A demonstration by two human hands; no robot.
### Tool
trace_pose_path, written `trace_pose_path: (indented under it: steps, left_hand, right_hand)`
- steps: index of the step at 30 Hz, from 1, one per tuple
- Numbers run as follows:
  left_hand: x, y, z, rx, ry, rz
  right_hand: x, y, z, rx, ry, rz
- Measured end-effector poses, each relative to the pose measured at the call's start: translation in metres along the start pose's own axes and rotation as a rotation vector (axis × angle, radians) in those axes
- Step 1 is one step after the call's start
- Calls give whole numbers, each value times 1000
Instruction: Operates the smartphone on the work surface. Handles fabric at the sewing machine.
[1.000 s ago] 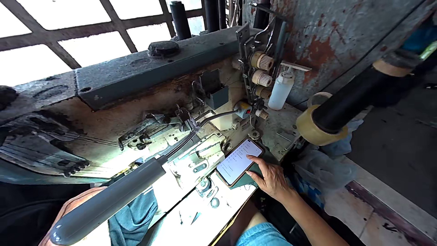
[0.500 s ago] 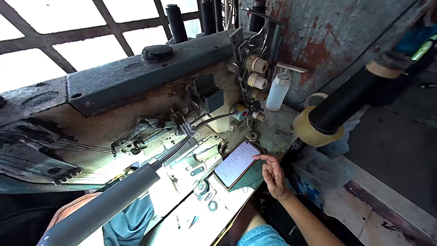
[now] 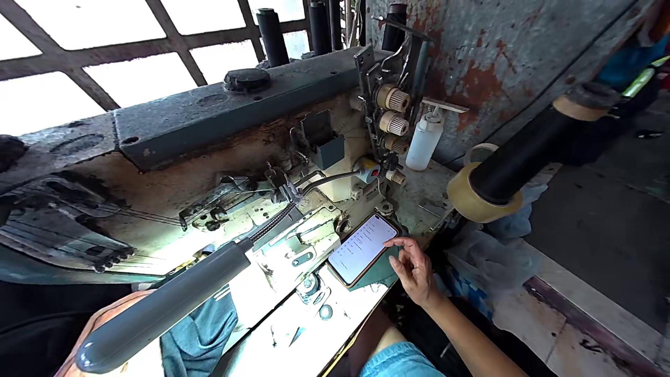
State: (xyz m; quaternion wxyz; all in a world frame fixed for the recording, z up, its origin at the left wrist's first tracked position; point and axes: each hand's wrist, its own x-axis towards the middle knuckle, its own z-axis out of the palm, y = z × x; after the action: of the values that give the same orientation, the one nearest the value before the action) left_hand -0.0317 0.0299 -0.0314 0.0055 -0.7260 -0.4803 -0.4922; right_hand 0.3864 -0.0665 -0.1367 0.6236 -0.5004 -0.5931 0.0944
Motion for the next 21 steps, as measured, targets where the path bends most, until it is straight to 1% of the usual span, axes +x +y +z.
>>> trace_pose_path:
  steps: [2,4,6,8,10,12,15,21]
  left_hand:
    - [-1,-3,0,0,5,11]
    - [0,4,0,6,11,0]
    - [1,12,0,19,11,-29]
    - [3,18,-1,34,14,-47]
    - [3,16,-1,55,11,-39]
    - [2,14,-1,60,12,-33]
    - [3,23,0,50,37,-51]
    - [2,27,0,34,37,-89]
  right_hand:
    - [-6,-19,7,-71,-47,9]
    - [-12,-35,17,-86,-139,-80]
    - [-17,-41,28,-90,-211,-183]
    - [-20,-36,40,-90,-207,-234]
    - [-23,-27,47,-108,-171,-251]
    - [-25,-24,48,-98,-162,-253]
    - [-25,-24,47,-66,-175,-242]
    - [-24,-24,47,-88,-178,-270]
